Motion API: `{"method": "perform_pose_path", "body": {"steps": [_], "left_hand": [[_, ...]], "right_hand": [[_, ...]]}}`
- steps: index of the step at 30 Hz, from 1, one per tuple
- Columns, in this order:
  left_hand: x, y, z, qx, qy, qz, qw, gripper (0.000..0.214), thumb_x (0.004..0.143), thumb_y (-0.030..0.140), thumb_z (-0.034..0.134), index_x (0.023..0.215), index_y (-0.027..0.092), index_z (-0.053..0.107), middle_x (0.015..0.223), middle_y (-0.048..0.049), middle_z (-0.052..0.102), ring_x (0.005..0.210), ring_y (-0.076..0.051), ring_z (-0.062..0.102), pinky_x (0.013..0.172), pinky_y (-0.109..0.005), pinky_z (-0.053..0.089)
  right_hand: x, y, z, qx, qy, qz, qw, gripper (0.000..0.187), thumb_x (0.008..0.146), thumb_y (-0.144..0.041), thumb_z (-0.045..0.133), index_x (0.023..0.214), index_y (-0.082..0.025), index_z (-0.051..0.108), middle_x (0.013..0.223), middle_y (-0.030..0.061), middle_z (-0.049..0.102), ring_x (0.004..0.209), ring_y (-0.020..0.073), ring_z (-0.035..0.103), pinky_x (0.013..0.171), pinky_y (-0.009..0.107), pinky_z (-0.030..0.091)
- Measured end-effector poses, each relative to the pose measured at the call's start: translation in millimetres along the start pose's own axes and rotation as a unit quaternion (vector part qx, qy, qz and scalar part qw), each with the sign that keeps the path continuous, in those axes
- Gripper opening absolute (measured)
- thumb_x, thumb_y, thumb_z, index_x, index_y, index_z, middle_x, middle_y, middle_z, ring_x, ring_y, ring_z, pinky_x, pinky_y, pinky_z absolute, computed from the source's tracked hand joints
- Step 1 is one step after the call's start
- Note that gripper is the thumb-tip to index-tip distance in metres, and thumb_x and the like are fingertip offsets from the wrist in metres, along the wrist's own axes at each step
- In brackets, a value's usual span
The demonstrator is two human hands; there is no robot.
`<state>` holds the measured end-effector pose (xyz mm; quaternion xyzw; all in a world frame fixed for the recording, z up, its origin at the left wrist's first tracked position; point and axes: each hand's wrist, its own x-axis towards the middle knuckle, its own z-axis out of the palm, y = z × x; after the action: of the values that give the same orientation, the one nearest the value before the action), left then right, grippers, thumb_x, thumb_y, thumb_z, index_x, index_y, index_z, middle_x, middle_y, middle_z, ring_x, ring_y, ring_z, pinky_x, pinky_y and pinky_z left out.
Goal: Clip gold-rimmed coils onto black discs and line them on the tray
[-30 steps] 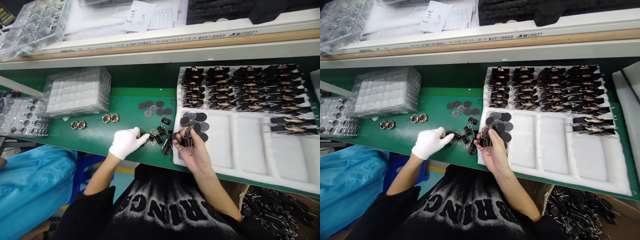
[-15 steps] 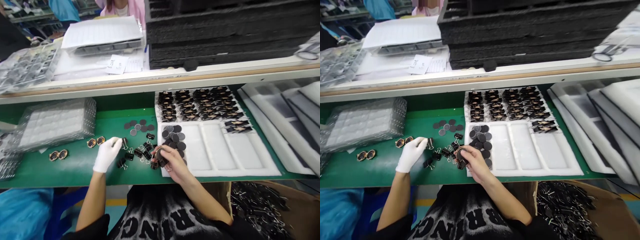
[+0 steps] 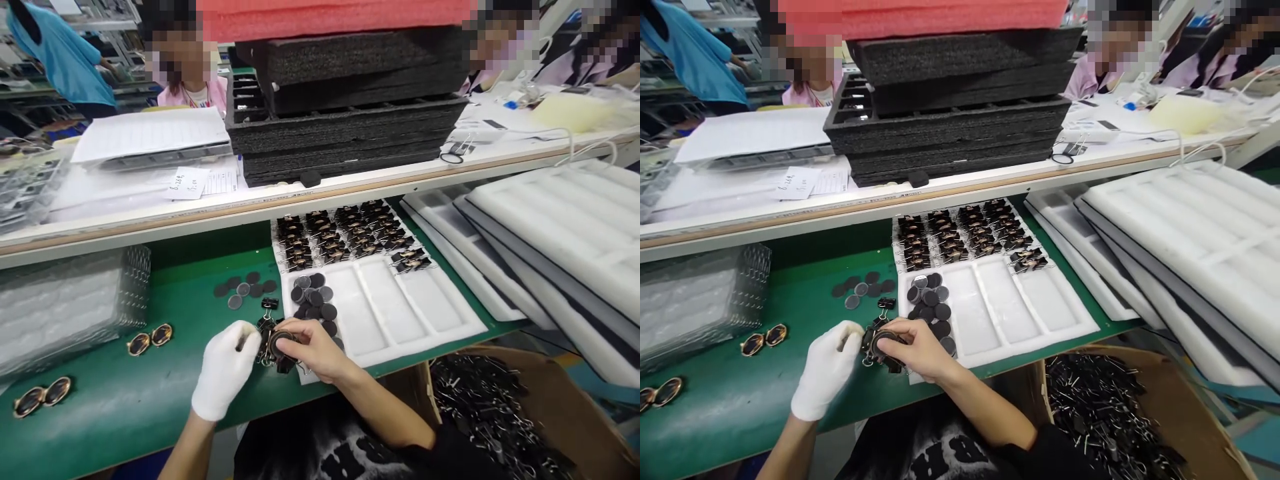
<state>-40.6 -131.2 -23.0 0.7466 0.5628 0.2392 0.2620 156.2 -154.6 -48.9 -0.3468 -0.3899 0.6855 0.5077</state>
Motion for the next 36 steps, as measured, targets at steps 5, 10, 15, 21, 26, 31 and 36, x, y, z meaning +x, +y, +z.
{"method": "perform_pose_path", "body": {"steps": [5, 10, 15, 21, 26, 31, 36], "left_hand": [[-10.3, -4.6, 21.9, -0.008, -0.038, -0.048, 0.998, 0.031, 0.09, 0.037, 0.044, 0.063, 0.022, 0.037, 0.056, 0.0032, 0.045, 0.055, -0.013, 0.04, 0.058, -0.028, 0.031], [-19.2, 3.1, 28.3, -0.045, -0.028, -0.094, 0.994, 0.036, 0.085, 0.04, 0.052, 0.062, 0.021, 0.031, 0.056, 0.005, 0.038, 0.056, -0.011, 0.034, 0.057, -0.027, 0.026], [-24.3, 8.1, 25.1, -0.067, -0.026, -0.082, 0.994, 0.035, 0.084, 0.038, 0.055, 0.061, 0.021, 0.034, 0.056, 0.0052, 0.038, 0.055, -0.01, 0.034, 0.058, -0.027, 0.027], [-26.7, 7.6, 25.9, -0.092, 0.015, -0.085, 0.992, 0.035, 0.086, 0.038, 0.048, 0.059, 0.022, 0.031, 0.055, 0.0046, 0.035, 0.054, -0.01, 0.033, 0.058, -0.028, 0.026], [-23.6, 5.7, 10.9, -0.137, -0.048, -0.112, 0.983, 0.039, 0.091, 0.041, 0.043, 0.059, 0.022, 0.03, 0.056, 0.0044, 0.034, 0.054, -0.01, 0.032, 0.055, -0.027, 0.027], [-17.8, 18.5, -10.1, -0.13, -0.186, -0.094, 0.969, 0.041, 0.092, 0.044, 0.048, 0.06, 0.021, 0.037, 0.056, 0.0047, 0.038, 0.055, -0.009, 0.035, 0.054, -0.025, 0.028], [-14.5, 26.8, -16.5, -0.1, -0.26, -0.08, 0.957, 0.046, 0.092, 0.047, 0.051, 0.059, 0.02, 0.034, 0.057, 0.0057, 0.034, 0.055, -0.008, 0.03, 0.052, -0.025, 0.024]], "right_hand": [[-0.2, 4.3, -0.8, 0.027, 0.066, -0.024, 0.997, 0.028, 0.083, -0.046, 0.084, 0.095, -0.021, 0.083, 0.101, 0.0061, 0.072, 0.095, 0.0202, 0.066, 0.087, 0.033, 0.055], [-1.3, 3.2, 1.9, 0.038, 0.042, -0.012, 0.998, 0.024, 0.083, -0.043, 0.084, 0.094, -0.022, 0.084, 0.099, 0.0059, 0.073, 0.093, 0.0188, 0.065, 0.084, 0.029, 0.053], [-3.2, 1.7, 6.6, 0.037, 0.006, 0.014, 0.999, 0.023, 0.088, -0.043, 0.081, 0.091, -0.021, 0.084, 0.092, 0.0054, 0.07, 0.085, 0.0175, 0.064, 0.078, 0.028, 0.054], [-2.6, -8.7, -0.5, 0.009, 0.029, 0.032, 0.999, 0.031, 0.086, -0.051, 0.079, 0.1, -0.023, 0.079, 0.114, 0.0084, 0.071, 0.085, 0.02, 0.068, 0.066, 0.031, 0.058], [5.1, -40.1, -28.4, -0.119, 0.004, 0.065, 0.991, 0.029, 0.088, -0.047, 0.078, 0.098, -0.02, 0.072, 0.083, 0.004, 0.072, 0.07, 0.0176, 0.069, 0.054, 0.025, 0.049], [17.0, -71.4, -47.4, -0.239, -0.129, 0.09, 0.958, 0.024, 0.08, -0.034, 0.083, 0.094, -0.019, 0.07, 0.08, 0.0015, 0.074, 0.068, 0.0177, 0.071, 0.066, 0.029, 0.056], [24.7, -84.3, -51.8, -0.314, -0.241, 0.099, 0.913, 0.016, 0.075, -0.027, 0.082, 0.085, -0.018, 0.073, 0.083, 0.0025, 0.077, 0.075, 0.0182, 0.071, 0.067, 0.027, 0.054]]}}
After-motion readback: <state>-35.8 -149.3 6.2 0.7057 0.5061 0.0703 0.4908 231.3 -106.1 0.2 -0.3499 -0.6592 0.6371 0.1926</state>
